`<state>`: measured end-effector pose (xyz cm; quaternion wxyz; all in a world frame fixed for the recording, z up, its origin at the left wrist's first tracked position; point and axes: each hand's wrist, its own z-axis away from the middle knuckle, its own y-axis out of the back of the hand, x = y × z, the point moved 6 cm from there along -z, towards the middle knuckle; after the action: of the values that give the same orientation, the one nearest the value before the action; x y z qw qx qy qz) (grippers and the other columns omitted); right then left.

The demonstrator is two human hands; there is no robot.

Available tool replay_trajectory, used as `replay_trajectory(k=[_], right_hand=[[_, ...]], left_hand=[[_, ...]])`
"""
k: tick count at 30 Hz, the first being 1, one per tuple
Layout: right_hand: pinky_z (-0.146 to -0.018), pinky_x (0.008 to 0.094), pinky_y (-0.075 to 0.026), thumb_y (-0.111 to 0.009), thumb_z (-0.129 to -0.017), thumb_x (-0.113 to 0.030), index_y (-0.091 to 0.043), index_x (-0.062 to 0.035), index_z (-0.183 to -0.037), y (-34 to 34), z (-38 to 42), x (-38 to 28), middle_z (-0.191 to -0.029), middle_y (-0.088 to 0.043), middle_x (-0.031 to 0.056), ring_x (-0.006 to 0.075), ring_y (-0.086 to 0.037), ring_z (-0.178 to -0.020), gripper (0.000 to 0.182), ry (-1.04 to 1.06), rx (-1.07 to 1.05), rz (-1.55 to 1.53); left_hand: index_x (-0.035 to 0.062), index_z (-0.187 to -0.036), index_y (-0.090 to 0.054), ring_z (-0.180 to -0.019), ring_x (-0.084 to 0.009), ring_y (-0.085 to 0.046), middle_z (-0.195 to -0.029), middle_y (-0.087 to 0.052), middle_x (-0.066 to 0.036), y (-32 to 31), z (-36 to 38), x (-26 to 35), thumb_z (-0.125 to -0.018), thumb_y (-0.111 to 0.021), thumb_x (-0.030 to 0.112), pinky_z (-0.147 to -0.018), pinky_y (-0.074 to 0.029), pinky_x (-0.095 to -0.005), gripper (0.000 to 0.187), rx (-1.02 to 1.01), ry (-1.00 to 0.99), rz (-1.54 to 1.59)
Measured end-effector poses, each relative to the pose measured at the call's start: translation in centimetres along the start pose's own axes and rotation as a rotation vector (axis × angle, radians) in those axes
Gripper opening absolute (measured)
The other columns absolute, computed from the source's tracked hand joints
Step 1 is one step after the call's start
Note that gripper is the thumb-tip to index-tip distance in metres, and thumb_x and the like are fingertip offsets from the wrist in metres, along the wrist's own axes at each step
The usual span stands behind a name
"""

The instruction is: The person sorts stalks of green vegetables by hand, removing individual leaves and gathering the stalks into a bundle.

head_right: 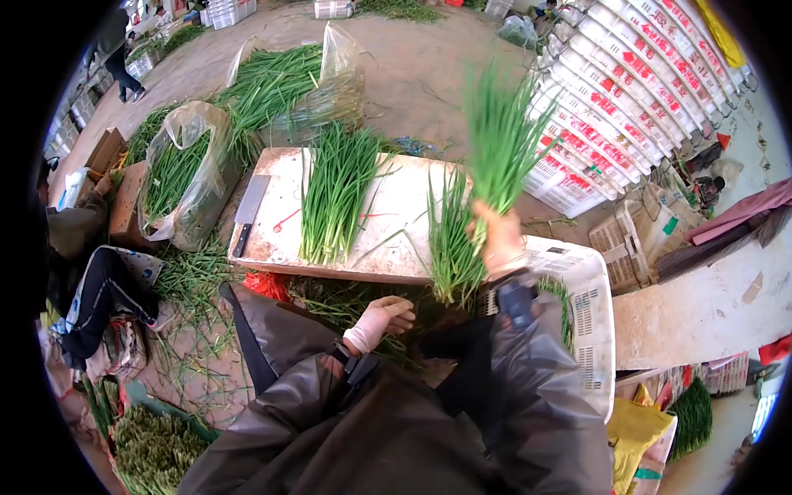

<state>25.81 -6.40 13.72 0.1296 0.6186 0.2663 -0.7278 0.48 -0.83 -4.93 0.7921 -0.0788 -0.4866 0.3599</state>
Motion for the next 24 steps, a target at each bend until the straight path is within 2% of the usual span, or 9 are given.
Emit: replay_trajectory(k=[6, 8, 9, 11, 12, 13, 16, 20, 24], right_hand=[[-0.05, 0.0313, -0.05, -0.075, -0.086, -0.006, -0.064, -0.0016, -0.112, 1.0, 8.8, 17.1, -0.086, -0.069, 0.0067, 0.0166, -0.062, -0.06, 0.028, -0.471, -0.06, 0.195], [-0.053, 0.0301, -0.049, -0.074, -0.086, -0.005, -0.065, -0.0021, -0.11, 0.5, 10.7, 18.9, -0.085, -0.068, 0.0051, 0.0141, -0.061, -0.062, 0.026, -0.385, -0.035, 0.254], [-0.063, 0.0308, -0.053, -0.075, -0.085, -0.005, -0.063, -0.0016, -0.115, 0.2, 10.9, 19.1, -0.092, -0.069, 0.0057, 0.0154, -0.064, -0.074, 0.033, -0.397, -0.073, 0.323], [-0.072, 0.0322, -0.054, -0.075, -0.085, -0.007, -0.06, -0.0009, -0.119, 0.2, 10.9, 19.4, -0.098, -0.069, 0.0062, 0.018, -0.065, -0.083, 0.038, -0.105, -0.073, 0.477], [-0.077, 0.0329, -0.055, -0.075, -0.085, -0.008, -0.059, -0.0006, -0.121, -0.1, 11.2, 18.8, -0.101, -0.069, 0.0065, 0.0193, -0.066, -0.088, 0.04, 0.046, -0.077, 0.552], [-0.087, 0.0396, -0.054, -0.079, -0.082, -0.015, -0.054, -0.0002, -0.126, -0.1, 11.6, 19.2, -0.111, -0.07, 0.0149, 0.0282, -0.068, -0.1, 0.053, -0.018, -0.153, 0.569], [-0.082, 0.0509, -0.054, -0.077, -0.083, -0.038, -0.047, -0.0024, -0.131, -1.2, 14.6, 16.4, -0.102, -0.07, 0.0272, 0.047, -0.068, -0.095, 0.067, 0.031, -0.191, 0.959], [-0.077, 0.0538, -0.054, -0.071, -0.085, -0.041, -0.04, -0.0058, -0.136, -3.1, 17.5, 15.7, -0.098, -0.071, 0.0273, 0.0481, -0.068, -0.088, 0.069, -0.191, -0.293, 1.285], [-0.077, 0.0523, -0.055, -0.071, -0.084, -0.042, -0.033, 0.005, -0.141, -3.5, 18.4, 15.6, -0.098, -0.07, 0.0277, 0.0475, -0.069, -0.088, 0.083, -0.013, -0.393, 1.255]], left_hand=[[0.0078, -0.125, -0.065, -0.101, -0.0174, -0.065, -0.116, -0.07, -0.009, -0.5, 0.0, -0.3, -0.097, -0.065, 0.052, -0.082, -0.052, -0.0332, 0.052, -0.01, 0.073, 0.028], [0.0066, -0.131, -0.062, -0.108, -0.0206, -0.064, -0.121, -0.069, -0.009, -1.3, 0.2, 0.2, -0.097, -0.063, 0.055, -0.087, -0.051, -0.0345, 0.059, -0.036, 0.062, -0.01], [0.0059, -0.131, -0.062, -0.108, -0.0202, -0.064, -0.122, -0.069, -0.009, -1.3, 0.0, 0.0, -0.097, -0.065, 0.053, -0.088, -0.051, -0.034, 0.058, -0.027, 0.084, -0.012], [0.0045, -0.132, -0.061, -0.108, -0.0194, -0.063, -0.123, -0.068, -0.009, -1.6, -0.6, 0.0, -0.096, -0.068, 0.048, -0.091, -0.05, -0.033, 0.057, -0.015, 0.119, -0.014], [0.0033, -0.131, -0.061, -0.107, -0.0183, -0.063, -0.121, -0.068, -0.008, -1.8, -1.2, 0.3, -0.095, -0.071, 0.042, -0.092, -0.049, -0.0322, 0.054, -0.003, 0.024, 0.0], [0.002, -0.13, -0.061, -0.106, -0.0172, -0.062, -0.119, -0.068, -0.007, -1.9, -1.7, 0.7, -0.094, -0.073, 0.036, -0.092, -0.049, -0.0313, 0.051, 0.01, -0.071, 0.014], [-0.0006, -0.128, -0.061, -0.103, -0.0151, -0.062, -0.115, -0.067, -0.005, -2.2, -2.2, 1.7, -0.091, -0.079, 0.024, -0.093, -0.049, -0.0298, 0.047, 0.043, -0.27, 0.027], [-0.0004, -0.125, -0.062, -0.099, -0.0157, -0.062, -0.111, -0.068, -0.006, -1.9, -2.3, 1.3, -0.088, -0.081, 0.017, -0.09, -0.051, -0.0311, 0.045, 0.079, -0.262, 0.031], [-0.001, -0.117, -0.063, -0.087, -0.0214, -0.067, -0.098, -0.07, -0.01, -1.3, -2.3, 0.7, -0.085, -0.077, 0.007, -0.083, -0.055, -0.0342, 0.036, 0.058, -0.1, 0.165]])
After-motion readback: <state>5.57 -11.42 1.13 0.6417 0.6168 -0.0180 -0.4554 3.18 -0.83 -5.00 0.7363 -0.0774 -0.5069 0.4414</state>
